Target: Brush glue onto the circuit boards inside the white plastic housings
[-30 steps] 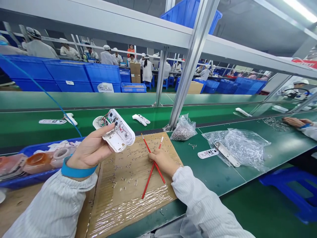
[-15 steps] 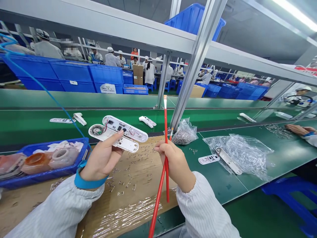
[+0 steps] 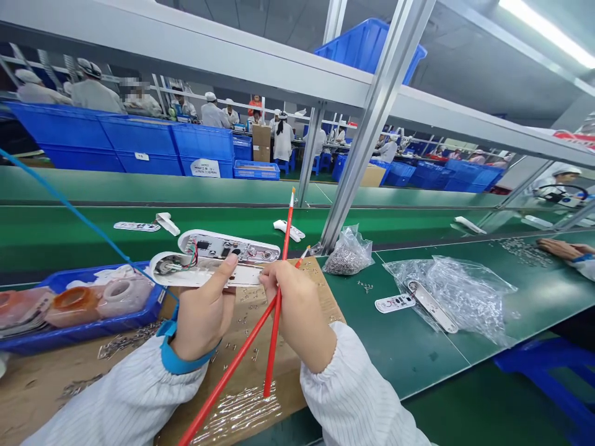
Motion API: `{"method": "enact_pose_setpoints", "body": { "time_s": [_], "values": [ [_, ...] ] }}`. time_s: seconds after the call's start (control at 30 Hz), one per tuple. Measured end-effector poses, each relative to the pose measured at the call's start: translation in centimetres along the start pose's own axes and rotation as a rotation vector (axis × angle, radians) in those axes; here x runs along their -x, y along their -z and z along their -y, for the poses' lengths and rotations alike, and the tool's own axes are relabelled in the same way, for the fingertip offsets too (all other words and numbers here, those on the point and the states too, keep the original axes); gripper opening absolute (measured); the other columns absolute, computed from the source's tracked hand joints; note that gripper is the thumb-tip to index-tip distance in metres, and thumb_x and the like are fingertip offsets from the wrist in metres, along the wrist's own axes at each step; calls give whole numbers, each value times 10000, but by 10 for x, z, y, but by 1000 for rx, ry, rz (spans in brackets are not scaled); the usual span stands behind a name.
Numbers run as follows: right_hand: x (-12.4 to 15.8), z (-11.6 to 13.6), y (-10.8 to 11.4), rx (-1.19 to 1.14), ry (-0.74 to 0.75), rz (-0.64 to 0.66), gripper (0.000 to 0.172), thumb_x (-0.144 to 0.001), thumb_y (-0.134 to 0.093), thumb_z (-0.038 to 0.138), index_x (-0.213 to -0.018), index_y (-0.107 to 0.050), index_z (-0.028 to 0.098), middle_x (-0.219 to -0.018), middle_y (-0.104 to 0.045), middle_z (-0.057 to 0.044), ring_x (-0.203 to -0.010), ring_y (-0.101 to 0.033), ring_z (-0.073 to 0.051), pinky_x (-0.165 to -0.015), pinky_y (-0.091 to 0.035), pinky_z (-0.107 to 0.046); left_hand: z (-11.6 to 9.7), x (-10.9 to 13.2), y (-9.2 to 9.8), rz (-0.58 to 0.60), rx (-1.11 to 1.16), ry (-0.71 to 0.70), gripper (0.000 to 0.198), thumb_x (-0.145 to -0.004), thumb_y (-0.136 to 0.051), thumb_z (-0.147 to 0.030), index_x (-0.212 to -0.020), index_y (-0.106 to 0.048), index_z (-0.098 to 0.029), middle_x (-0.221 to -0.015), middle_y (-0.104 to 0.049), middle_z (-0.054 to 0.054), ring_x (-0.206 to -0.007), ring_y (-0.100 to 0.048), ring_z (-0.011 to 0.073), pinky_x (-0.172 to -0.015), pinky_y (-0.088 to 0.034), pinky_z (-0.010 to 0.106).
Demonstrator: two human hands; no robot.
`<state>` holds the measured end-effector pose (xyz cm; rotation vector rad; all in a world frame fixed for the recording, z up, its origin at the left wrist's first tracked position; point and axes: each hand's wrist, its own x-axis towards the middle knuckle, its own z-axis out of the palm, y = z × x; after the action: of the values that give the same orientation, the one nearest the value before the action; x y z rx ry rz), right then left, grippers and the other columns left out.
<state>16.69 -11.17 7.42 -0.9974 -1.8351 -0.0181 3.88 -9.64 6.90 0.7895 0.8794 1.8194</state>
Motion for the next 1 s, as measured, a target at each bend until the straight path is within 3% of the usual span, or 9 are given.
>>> {"method": "enact_pose_setpoints", "body": {
  "time_s": [0.17, 0.33, 0.43, 0.6, 0.7, 0.8, 0.9, 1.0],
  "values": [
    [1, 5, -8, 57, -32, -40, 154, -867, -566, 99, -824, -465, 207, -825, -670, 15, -714, -644, -103, -631, -506, -204, -5, 4, -6, -58, 41, 15, 439, -628, -813, -283, -1018, -668, -143, -1112, -694, 71, -1097, -610, 241, -1029, -419, 357],
    [4, 8, -15, 120, -42, -134, 158, -855, -582, 96, -790, -480, 197, -780, -651, 17, -699, -616, -108, -635, -505, -225, -10, 7, -5, -83, 34, 74, 321, -639, -805, -272, -910, -680, -151, -1020, -715, 51, -1077, -621, 241, -1030, -432, 366],
    [7, 11, -20, 169, 25, -192, 99, -860, -579, 94, -843, -558, 189, -807, -667, -13, -744, -601, -135, -668, -525, -269, -14, 7, -3, -61, 45, 103, 225, -669, -786, -240, -859, -690, -166, -972, -722, 46, -1074, -626, 240, -1015, -455, 359],
    [13, 15, -24, 231, 124, -143, 145, -877, -547, 79, -978, -615, 157, -852, -666, -71, -841, -595, -182, -700, -552, -325, -14, 5, -5, -17, 192, 127, 350, -718, -746, -231, -1056, -663, -184, -1092, -701, 57, -1043, -649, 234, -950, -505, 377],
    [14, 13, -9, 204, 164, -99, 102, -890, -558, 129, -975, -605, 161, -914, -669, -73, -909, -586, -192, -760, -552, -339, -11, 1, -7, 23, 288, 123, 442, -705, -752, -191, -1131, -634, -189, -1096, -702, 60, -1041, -650, 226, -915, -517, 347],
    [10, 6, 18, 166, 184, -165, 108, -922, -528, 193, -1003, -599, 183, -934, -664, -58, -888, -578, -175, -754, -530, -322, -10, -7, -5, 105, 214, 137, 398, -691, -770, -220, -1070, -655, -178, -1019, -723, 57, -972, -670, 223, -865, -531, 336],
    [1, 0, 45, 121, 158, -342, 243, -965, -449, 374, -992, -611, 195, -852, -663, -45, -826, -586, -173, -715, -501, -326, -12, -16, 3, 232, -7, 179, 332, -667, -790, -290, -951, -676, -161, -964, -731, 73, -891, -684, 247, -784, -546, 357],
    [-7, 0, 65, -119, 144, -504, 365, -960, -414, 478, -918, -623, 182, -784, -687, -37, -740, -629, -184, -651, -494, -335, -20, -21, 14, 334, -360, 141, 360, -667, -779, -378, -950, -691, -175, -995, -728, 99, -906, -677, 288, -779, -533, 403]
  ]
}}
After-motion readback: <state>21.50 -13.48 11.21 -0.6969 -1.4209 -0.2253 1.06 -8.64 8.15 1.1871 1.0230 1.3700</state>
